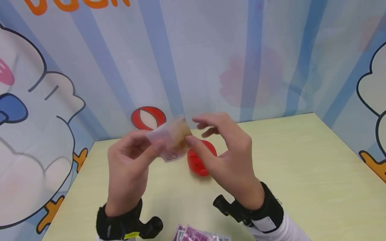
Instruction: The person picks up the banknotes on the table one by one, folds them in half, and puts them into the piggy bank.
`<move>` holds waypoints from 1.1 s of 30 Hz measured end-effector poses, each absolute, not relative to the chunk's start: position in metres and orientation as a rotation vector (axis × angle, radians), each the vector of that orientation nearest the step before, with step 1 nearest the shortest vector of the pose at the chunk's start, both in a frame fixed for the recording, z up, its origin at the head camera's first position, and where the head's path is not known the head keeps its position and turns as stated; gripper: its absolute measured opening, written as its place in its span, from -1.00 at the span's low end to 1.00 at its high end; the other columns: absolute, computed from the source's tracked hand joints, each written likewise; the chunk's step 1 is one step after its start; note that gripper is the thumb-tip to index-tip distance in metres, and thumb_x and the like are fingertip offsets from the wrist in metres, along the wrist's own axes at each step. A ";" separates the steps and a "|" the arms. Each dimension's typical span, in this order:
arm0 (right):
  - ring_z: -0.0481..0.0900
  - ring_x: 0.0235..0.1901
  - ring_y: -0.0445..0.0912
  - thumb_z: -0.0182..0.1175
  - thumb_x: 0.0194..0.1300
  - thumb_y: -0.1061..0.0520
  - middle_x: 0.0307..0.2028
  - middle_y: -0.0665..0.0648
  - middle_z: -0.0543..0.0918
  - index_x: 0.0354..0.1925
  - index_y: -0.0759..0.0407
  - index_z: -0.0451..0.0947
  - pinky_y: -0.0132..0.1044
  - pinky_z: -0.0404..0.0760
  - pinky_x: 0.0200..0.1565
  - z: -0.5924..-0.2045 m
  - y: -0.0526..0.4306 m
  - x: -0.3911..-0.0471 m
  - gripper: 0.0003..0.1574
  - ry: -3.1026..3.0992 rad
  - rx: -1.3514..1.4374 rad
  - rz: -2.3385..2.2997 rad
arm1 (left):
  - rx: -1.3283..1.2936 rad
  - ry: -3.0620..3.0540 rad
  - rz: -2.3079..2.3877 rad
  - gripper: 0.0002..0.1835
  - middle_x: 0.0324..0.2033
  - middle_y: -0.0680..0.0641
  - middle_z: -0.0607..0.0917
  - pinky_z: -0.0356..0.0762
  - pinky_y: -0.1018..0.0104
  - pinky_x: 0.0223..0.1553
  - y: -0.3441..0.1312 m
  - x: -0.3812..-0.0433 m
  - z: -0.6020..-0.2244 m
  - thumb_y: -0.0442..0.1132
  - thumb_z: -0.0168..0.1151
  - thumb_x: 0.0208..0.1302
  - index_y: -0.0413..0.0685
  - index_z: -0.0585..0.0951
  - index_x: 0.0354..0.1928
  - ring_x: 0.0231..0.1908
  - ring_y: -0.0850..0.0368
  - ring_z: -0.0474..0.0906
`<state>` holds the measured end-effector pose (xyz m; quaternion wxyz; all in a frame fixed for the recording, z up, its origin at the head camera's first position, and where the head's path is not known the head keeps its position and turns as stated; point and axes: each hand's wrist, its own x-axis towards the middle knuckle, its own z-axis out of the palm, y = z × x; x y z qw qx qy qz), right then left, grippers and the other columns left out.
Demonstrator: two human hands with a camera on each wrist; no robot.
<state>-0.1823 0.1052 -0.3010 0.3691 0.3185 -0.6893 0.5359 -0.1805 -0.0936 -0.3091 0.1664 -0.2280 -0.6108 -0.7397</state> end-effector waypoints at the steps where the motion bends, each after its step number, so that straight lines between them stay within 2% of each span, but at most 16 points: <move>1: 0.62 -0.15 -0.04 0.36 0.12 0.33 -0.12 0.20 0.68 -0.04 0.37 0.60 -0.33 0.61 -0.09 -0.300 0.104 -0.183 -0.61 -1.762 0.805 1.314 | -0.645 -1.730 -2.089 -0.80 -0.19 -0.23 0.70 0.64 -0.03 -0.06 -0.093 -0.180 -0.309 -0.41 0.35 0.19 -0.34 0.62 -0.14 -0.13 -0.20 0.67; 6: 0.60 -0.14 -0.04 0.28 0.31 -0.03 -0.18 0.21 0.68 -0.11 0.36 0.64 -0.34 0.57 -0.06 -0.296 0.101 -0.180 -0.55 -1.745 0.836 1.159 | -0.613 -1.707 -2.036 -0.81 -0.19 -0.24 0.74 0.64 -0.04 -0.07 -0.093 -0.178 -0.309 -0.46 0.32 0.20 -0.32 0.60 -0.15 -0.15 -0.19 0.69; 11: 0.65 -0.11 -0.04 0.24 0.34 -0.09 -0.15 0.17 0.71 -0.07 0.32 0.67 -0.37 0.58 0.02 -0.296 0.097 -0.177 -0.51 -1.785 0.941 1.128 | -0.685 -1.698 -2.062 -0.81 -0.22 -0.20 0.76 0.66 -0.04 -0.13 -0.092 -0.177 -0.309 -0.47 0.30 0.21 -0.36 0.57 -0.15 -0.20 -0.18 0.71; 15: 0.67 -0.11 -0.06 0.23 0.33 -0.14 -0.13 0.14 0.72 -0.04 0.29 0.67 -0.40 0.59 0.01 -0.298 0.095 -0.176 -0.47 -1.827 0.988 1.155 | -0.766 -1.727 -2.061 -0.82 -0.27 -0.14 0.76 0.69 0.03 -0.21 -0.091 -0.178 -0.310 -0.45 0.32 0.20 -0.34 0.60 -0.16 -0.27 -0.12 0.73; 21: 0.68 -0.26 -0.14 0.39 0.20 0.09 -0.27 0.12 0.74 -0.13 0.28 0.67 -0.37 0.62 -0.11 -0.297 0.093 -0.176 -0.67 -1.755 1.105 1.278 | -0.935 -1.718 -2.129 -0.85 -0.25 -0.22 0.72 0.68 -0.04 -0.27 -0.087 -0.178 -0.308 -0.50 0.31 0.19 -0.36 0.64 -0.19 -0.26 -0.14 0.70; 25: 0.66 -0.36 -0.20 0.38 0.21 0.16 -0.32 0.12 0.75 -0.17 0.28 0.67 -0.42 0.60 -0.23 -0.298 0.095 -0.177 -0.75 -1.728 1.125 1.330 | -0.924 -1.747 -2.108 -0.83 -0.22 -0.24 0.72 0.68 -0.03 -0.22 -0.087 -0.178 -0.308 -0.48 0.32 0.18 -0.32 0.65 -0.17 -0.20 -0.19 0.67; 29: 0.70 -0.34 -0.16 0.34 0.21 0.28 -0.31 0.17 0.75 -0.18 0.34 0.67 -0.41 0.64 -0.19 -0.300 0.098 -0.178 -0.81 -1.708 1.125 1.413 | -0.814 -1.799 -2.083 -0.77 -0.19 -0.20 0.70 0.67 0.00 -0.15 -0.089 -0.178 -0.308 -0.41 0.35 0.19 -0.23 0.64 -0.09 -0.15 -0.18 0.63; 33: 0.73 -0.31 -0.09 0.35 0.11 0.43 -0.29 0.22 0.75 -0.17 0.38 0.66 -0.31 0.68 -0.15 -0.303 0.100 -0.178 -0.75 -1.696 1.137 1.530 | -0.765 -1.830 -2.088 -0.73 -0.14 -0.17 0.69 0.65 -0.01 -0.07 -0.090 -0.178 -0.308 -0.38 0.33 0.23 -0.19 0.65 -0.01 -0.09 -0.15 0.60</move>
